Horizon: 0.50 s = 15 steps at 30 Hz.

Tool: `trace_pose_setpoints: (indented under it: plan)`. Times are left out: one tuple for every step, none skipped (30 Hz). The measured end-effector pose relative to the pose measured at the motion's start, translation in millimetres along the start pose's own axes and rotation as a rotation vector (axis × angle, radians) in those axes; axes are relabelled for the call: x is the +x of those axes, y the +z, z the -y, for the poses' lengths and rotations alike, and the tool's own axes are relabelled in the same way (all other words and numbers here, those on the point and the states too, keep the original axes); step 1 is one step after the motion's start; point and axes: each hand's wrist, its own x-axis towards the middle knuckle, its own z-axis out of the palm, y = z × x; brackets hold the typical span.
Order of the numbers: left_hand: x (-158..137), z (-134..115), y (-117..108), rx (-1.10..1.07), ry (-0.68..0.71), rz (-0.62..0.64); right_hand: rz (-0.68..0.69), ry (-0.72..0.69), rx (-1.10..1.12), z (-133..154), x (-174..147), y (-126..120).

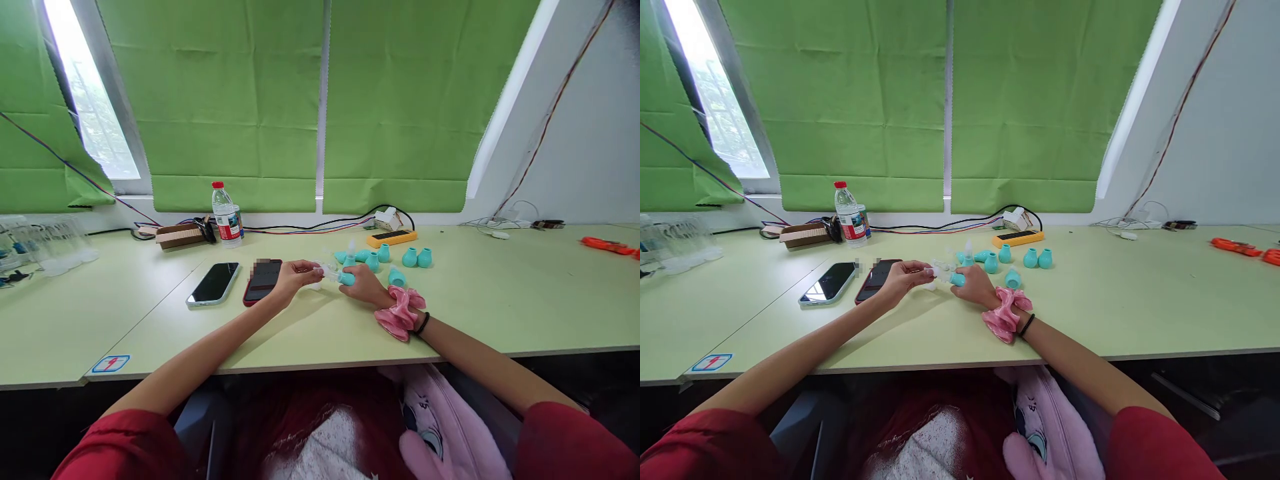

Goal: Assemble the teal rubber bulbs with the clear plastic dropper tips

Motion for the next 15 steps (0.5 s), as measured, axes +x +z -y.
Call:
trace_pose_setpoints:
  plan:
    - [0.4, 0.9, -0.6, 0.005, -0.002, 0.002, -0.002, 0.005, -0.015, 0.5, -0.3, 0.0]
    - [0.8, 1.8, -1.2, 0.008, -0.005, 0.003, -0.005, 0.012, -0.033, 1.1, -0.5, -0.1]
    - [1.1, 2.6, -1.8, 0.008, -0.007, 0.003, -0.009, 0.023, -0.053, 1.7, -0.7, -0.3]
    - [1.3, 3.2, -2.2, 0.007, -0.007, 0.001, -0.014, 0.035, -0.074, 2.4, -0.8, -0.7]
    - [1.3, 3.6, -2.5, 0.006, -0.006, 0.0, -0.02, 0.046, -0.093, 3.0, -0.8, -1.3]
    - [1.2, 3.9, -2.5, 0.008, -0.003, -0.001, -0.022, 0.053, -0.109, 3.5, -0.8, -1.9]
    - [0.8, 3.8, -2.3, 0.017, -0.001, 0.0, -0.021, 0.056, -0.12, 3.8, -0.8, -2.6]
    - [0.2, 3.5, -1.7, 0.034, 0.0, 0.0, -0.017, 0.055, -0.126, 4.1, -0.7, -3.3]
    - [-0.5, 2.9, -1.0, 0.058, 0.0, 0.0, -0.01, 0.049, -0.127, 4.3, -0.6, -3.9]
    - [-1.2, 2.2, -0.1, 0.086, -0.002, 0.001, -0.003, 0.042, -0.126, 4.4, -0.6, -4.4]
    - [-1.9, 1.3, 0.8, 0.111, -0.002, 0.004, 0.004, 0.034, -0.124, 4.4, -0.6, -4.7]
    - [-2.5, 0.5, 1.6, 0.133, -0.002, 0.009, 0.01, 0.028, -0.123, 4.5, -0.6, -4.9]
    - [-2.7, -0.2, 2.2, 0.151, -0.002, 0.014, 0.014, 0.023, -0.124, 4.6, -0.8, -5.0]
    - [-2.8, -0.7, 2.6, 0.166, 0.001, 0.021, 0.018, 0.019, -0.128, 4.7, -1.0, -5.0]
    - [-2.5, -1.0, 2.7, 0.185, 0.006, 0.03, 0.02, 0.017, -0.136, 4.9, -1.3, -4.9]
